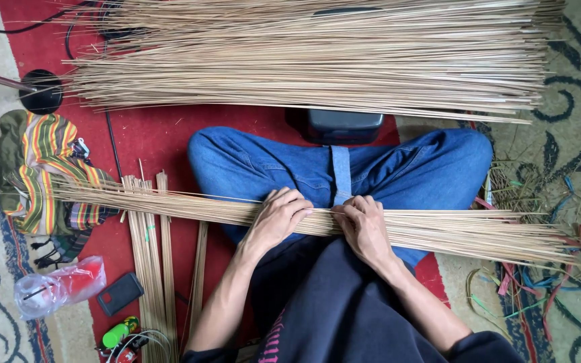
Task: The person is sitting on the floor and manually aligning a large bundle of thin wooden sticks, pulling out misaligned ones and tapping the bundle to even the ends.
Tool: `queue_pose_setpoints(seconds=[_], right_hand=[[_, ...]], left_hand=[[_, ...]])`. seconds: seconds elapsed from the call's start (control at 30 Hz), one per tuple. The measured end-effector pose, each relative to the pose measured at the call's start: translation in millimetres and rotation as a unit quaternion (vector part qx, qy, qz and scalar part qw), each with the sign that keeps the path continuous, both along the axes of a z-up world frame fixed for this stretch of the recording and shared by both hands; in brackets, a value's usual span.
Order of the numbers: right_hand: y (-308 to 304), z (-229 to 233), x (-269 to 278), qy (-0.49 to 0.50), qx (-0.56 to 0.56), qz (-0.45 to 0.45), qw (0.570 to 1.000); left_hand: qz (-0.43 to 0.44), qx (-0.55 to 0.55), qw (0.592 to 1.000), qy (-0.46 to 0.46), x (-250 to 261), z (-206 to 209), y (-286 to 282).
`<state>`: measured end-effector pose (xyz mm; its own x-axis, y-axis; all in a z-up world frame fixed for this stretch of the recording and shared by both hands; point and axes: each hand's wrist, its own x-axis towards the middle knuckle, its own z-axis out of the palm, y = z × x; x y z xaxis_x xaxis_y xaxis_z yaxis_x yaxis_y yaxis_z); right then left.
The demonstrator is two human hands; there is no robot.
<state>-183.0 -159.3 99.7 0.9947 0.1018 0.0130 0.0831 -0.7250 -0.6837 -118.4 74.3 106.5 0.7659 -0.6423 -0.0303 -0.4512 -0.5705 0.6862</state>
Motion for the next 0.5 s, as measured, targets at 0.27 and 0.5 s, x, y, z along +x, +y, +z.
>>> queue_pose_setpoints(seconds=[0.27,0.5], right_hand=[[-22,-20,-15,-0.007,-0.016,-0.011,1.000],[-31,-23,-14,0.011,-0.009,-0.016,1.000]], left_hand=[[0.051,-0.005,0.996,-0.069,-12,-14,24],[0.075,-0.004,0.992,-0.100,-18,-20,22]])
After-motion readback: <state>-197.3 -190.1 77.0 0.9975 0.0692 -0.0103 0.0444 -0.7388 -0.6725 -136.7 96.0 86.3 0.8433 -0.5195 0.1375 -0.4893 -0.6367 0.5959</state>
